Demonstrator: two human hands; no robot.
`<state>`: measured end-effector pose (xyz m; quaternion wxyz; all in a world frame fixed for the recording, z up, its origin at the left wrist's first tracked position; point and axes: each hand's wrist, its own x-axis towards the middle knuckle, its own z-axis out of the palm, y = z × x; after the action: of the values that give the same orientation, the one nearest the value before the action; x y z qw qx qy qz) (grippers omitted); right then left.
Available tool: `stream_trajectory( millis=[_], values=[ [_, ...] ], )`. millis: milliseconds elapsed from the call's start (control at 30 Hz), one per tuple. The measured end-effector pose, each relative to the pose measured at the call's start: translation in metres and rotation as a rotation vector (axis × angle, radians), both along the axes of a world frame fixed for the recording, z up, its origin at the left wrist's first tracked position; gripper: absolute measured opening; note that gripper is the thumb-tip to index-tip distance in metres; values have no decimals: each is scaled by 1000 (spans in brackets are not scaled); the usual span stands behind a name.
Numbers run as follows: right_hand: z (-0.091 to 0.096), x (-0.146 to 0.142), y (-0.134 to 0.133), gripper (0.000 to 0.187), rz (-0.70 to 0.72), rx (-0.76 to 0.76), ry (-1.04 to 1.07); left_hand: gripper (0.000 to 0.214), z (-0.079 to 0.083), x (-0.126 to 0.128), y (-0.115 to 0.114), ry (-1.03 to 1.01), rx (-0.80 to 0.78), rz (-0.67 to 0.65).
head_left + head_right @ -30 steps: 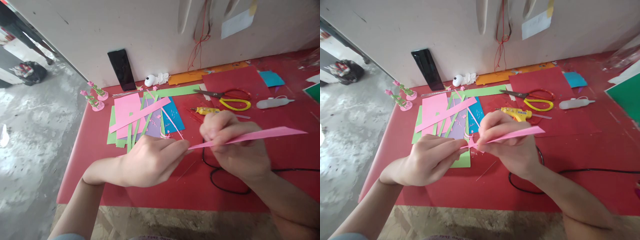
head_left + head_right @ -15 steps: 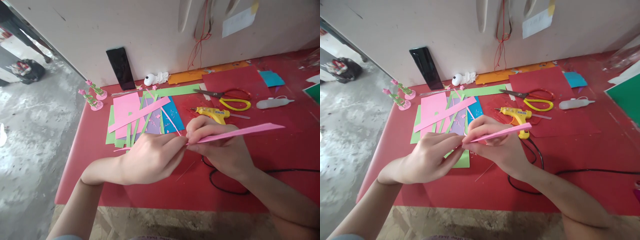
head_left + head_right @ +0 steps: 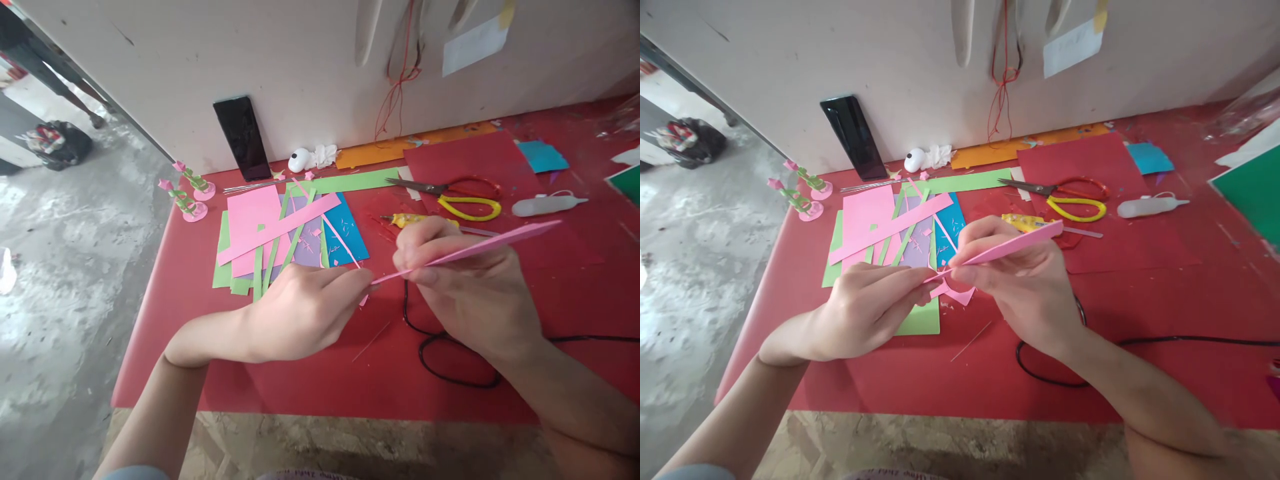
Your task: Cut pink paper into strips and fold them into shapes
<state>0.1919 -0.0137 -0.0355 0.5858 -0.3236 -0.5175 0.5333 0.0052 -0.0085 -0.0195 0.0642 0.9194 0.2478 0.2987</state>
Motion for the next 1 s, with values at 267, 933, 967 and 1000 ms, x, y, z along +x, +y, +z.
stream_trajectory(
  millis=[267,933,967,1000],
  values=[
    [6,16,5,7,-26,50,-12,18,0,-3,0,-33,-36,-12],
    [10,30,18,11,-176,299,-81,24,-4,-4,20,47,-97,79],
    [8,29,17,10,-183,314,-120,23,-4,-4,22,49,-108,85],
    [7,28,16,11,-196,338,-153,21,-5,-3,24,46,-116,88]
  ],
)
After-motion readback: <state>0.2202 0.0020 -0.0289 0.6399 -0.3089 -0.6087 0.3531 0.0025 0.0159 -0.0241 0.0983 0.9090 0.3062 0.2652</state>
